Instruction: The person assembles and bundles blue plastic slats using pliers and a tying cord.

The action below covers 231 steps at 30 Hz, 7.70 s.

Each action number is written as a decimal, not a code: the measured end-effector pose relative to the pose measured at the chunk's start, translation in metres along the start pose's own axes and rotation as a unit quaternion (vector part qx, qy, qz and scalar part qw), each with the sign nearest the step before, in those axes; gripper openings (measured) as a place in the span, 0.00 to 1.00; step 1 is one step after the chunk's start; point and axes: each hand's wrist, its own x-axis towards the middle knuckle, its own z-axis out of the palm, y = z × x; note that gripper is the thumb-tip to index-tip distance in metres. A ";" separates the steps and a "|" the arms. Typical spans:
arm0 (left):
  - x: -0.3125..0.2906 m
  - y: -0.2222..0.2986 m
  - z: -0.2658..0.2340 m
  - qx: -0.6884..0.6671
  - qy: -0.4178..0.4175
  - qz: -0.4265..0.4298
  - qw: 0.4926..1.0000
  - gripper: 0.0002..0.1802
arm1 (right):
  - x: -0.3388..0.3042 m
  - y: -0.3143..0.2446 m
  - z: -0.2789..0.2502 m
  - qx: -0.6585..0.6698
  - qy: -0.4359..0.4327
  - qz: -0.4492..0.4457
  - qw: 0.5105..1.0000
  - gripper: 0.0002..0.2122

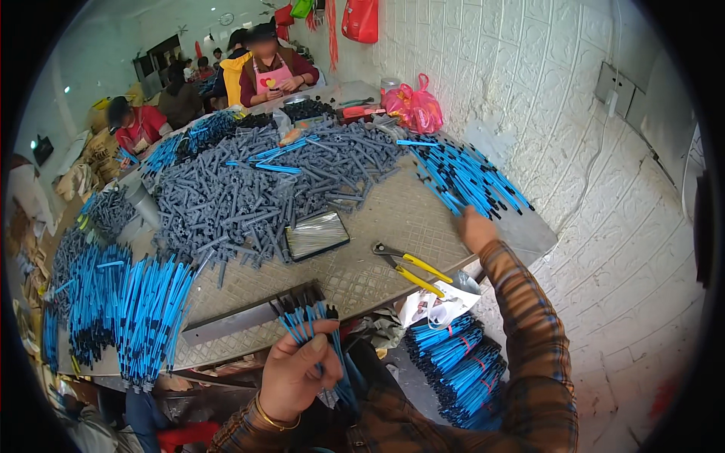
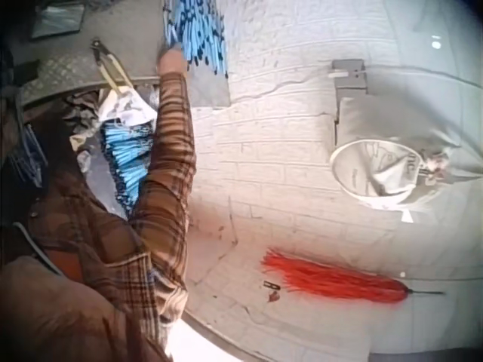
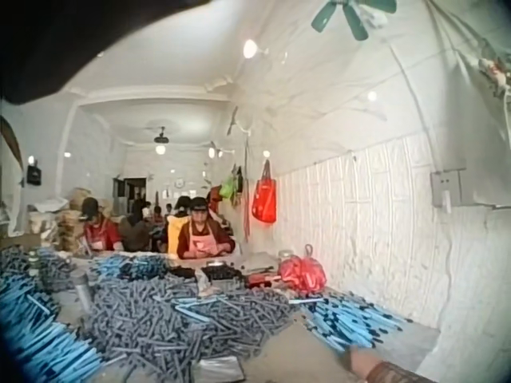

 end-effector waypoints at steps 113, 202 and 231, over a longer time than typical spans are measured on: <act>-0.012 0.021 -0.014 0.018 0.032 0.017 0.999 0.16 | -0.044 -0.030 -0.062 0.570 -0.164 0.059 0.803 0.07; -0.107 0.083 -0.079 0.318 -0.086 0.066 0.942 0.14 | -0.189 -0.260 -0.085 0.592 -0.155 -0.549 0.569 0.28; -0.148 0.079 -0.116 -0.236 0.028 -0.323 0.916 0.20 | -0.220 -0.296 -0.052 0.646 -0.317 -0.540 0.437 0.30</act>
